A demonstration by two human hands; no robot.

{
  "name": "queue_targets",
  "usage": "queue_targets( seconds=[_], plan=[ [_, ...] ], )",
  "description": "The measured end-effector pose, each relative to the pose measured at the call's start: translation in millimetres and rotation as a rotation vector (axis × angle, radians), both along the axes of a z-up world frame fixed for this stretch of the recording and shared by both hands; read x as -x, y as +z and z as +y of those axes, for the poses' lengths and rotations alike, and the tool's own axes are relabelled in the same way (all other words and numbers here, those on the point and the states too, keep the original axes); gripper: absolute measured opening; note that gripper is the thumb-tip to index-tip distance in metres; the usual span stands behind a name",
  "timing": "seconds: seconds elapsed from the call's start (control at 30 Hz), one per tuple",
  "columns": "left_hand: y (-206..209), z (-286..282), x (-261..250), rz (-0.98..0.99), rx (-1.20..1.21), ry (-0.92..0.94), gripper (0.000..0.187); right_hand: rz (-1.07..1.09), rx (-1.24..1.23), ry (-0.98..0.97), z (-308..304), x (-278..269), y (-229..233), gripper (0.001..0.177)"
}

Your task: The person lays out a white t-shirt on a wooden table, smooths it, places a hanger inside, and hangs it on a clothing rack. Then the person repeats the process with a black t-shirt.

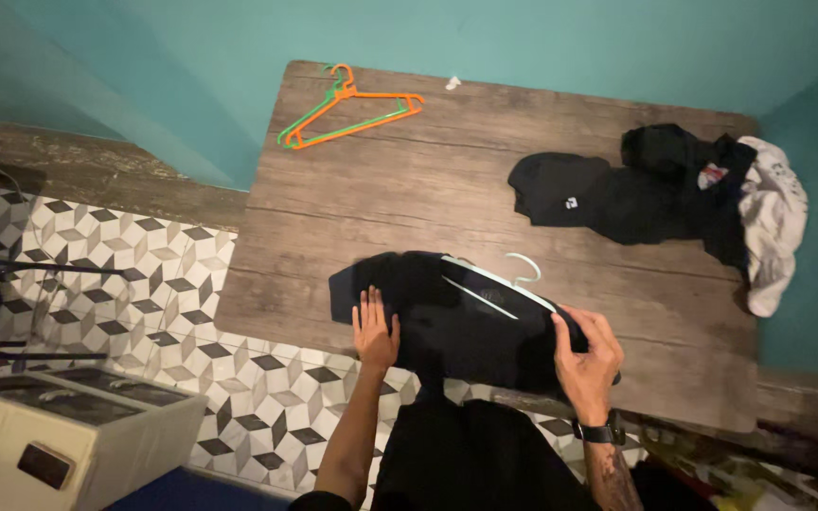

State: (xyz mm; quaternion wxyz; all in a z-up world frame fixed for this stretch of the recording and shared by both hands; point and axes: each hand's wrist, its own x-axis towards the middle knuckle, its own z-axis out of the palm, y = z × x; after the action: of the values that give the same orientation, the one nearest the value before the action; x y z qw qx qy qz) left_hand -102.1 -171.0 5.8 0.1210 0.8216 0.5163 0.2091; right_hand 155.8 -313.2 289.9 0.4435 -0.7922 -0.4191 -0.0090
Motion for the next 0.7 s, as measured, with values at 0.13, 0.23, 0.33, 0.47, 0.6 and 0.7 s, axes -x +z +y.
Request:
queue_targets(
  seconds=[0.13,0.23,0.33,0.47,0.6,0.7],
  plan=[
    [-7.6,-33.0,-19.1,-0.029,0.181,-0.01,0.071,0.02,-0.029,-0.033,-45.2,-6.1,14.6,0.015],
    [-8.8,-59.4,-39.1,-0.014,0.14,0.0,0.073,-0.019,-0.066,-0.094,-88.0,-11.8,29.8,0.016],
    [-5.2,-80.8,-52.1,-0.046,0.074,-0.104,0.075,-0.026,-0.07,-0.188,-135.3,-11.2,43.4,0.017],
    [8.6,-118.2,-68.9,0.086,0.168,-0.22,0.079,-0.078,-0.062,-0.313,-205.6,-4.1,55.1,0.019],
    [21.1,-145.3,-81.6,0.038,0.247,-0.351,0.087,-0.097,-0.071,-0.462,-263.2,19.0,58.2,0.02],
    [23.9,-163.0,-89.3,0.093,0.309,-0.436,0.094,-0.097,-0.075,-0.58,-297.9,40.3,57.9,0.02]
  ],
)
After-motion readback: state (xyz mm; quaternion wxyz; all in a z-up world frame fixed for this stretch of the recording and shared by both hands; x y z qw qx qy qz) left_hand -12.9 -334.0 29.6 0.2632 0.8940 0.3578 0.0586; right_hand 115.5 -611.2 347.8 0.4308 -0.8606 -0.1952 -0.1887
